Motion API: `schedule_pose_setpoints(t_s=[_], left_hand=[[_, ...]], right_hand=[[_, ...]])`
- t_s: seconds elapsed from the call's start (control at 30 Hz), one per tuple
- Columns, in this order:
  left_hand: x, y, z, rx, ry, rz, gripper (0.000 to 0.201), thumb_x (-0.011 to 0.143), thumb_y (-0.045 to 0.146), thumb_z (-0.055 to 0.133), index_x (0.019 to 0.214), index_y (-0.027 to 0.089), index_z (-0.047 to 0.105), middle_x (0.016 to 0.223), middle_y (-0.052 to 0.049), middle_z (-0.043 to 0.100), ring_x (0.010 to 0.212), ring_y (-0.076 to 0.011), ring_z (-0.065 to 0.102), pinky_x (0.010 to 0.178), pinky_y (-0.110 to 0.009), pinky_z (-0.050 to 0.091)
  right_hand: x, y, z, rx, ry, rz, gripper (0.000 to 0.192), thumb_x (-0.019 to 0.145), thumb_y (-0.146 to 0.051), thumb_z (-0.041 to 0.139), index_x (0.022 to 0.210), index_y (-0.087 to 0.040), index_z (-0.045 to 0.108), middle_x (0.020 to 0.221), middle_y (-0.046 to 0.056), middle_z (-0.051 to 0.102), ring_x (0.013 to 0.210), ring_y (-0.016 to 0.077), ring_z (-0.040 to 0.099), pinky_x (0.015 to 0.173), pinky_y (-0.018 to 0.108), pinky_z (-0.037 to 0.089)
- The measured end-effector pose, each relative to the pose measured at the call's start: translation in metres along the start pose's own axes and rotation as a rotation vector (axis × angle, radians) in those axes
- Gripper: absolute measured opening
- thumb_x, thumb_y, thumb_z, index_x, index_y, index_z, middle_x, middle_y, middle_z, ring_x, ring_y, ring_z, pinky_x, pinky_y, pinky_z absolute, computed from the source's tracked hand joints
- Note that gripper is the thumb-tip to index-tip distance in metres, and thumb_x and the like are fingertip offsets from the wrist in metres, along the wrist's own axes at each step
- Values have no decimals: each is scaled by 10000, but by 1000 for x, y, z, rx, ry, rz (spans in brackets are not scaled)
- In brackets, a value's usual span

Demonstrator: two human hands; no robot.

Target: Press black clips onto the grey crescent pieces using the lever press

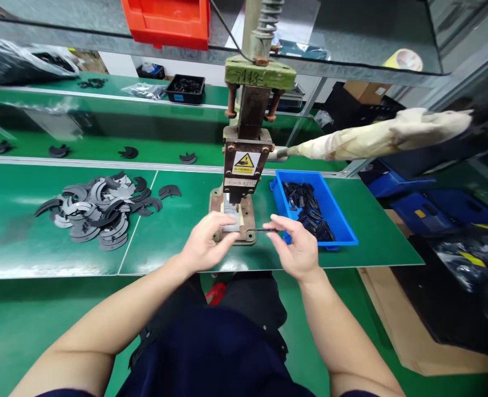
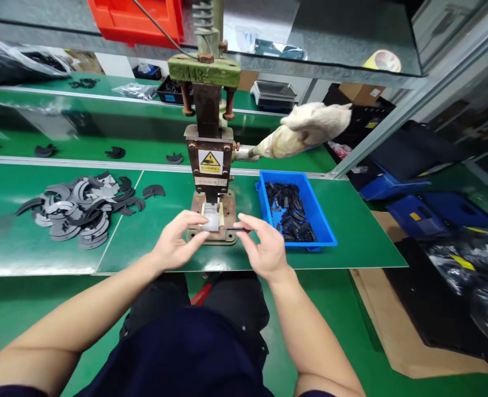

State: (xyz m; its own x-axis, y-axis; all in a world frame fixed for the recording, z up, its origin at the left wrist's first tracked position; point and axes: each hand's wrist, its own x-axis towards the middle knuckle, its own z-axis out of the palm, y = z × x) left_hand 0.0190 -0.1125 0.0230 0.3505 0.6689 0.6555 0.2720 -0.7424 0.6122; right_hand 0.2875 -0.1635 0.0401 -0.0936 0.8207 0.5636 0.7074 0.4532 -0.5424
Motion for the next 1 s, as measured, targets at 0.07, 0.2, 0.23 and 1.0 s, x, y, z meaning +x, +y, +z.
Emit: schedule_pose_setpoints(t_s=[0.07,0.2,0.23,1.0], left_hand=[[-1,16,2,-35,-48,31,260,1005,301,728,1252,251,666,1113,-77,770,1012,-220,742,890,-397,604],[-7,24,-2,-38,-83,6,204,1021,313,714,1218,266,691,1068,-62,806,940,-213,759,858,-402,597],[-8,24,-4,-38,-88,-7,194,1023,318,712,1212,275,699,1067,-60,811,935,-213,762,858,-405,598],[32,-99,-3,450,-386,-95,307,1084,302,500,1154,244,794,1206,-102,797,1148,-291,718,984,-466,521]], right_hand=[[-6,-10,17,135,5,-42,524,968,-282,705,1465,-315,544,1145,20,826,1053,174,806,1011,379,676],[-10,-18,37,282,-11,-53,519,974,-270,698,1462,-310,527,1136,27,831,1047,189,817,996,393,698],[-10,-19,39,284,-18,-49,512,977,-279,694,1460,-314,526,1134,25,832,1042,193,818,993,400,703],[135,-115,-85,309,419,-219,715,898,-890,433,1322,-361,658,1294,-24,666,1142,181,734,1069,409,609]])
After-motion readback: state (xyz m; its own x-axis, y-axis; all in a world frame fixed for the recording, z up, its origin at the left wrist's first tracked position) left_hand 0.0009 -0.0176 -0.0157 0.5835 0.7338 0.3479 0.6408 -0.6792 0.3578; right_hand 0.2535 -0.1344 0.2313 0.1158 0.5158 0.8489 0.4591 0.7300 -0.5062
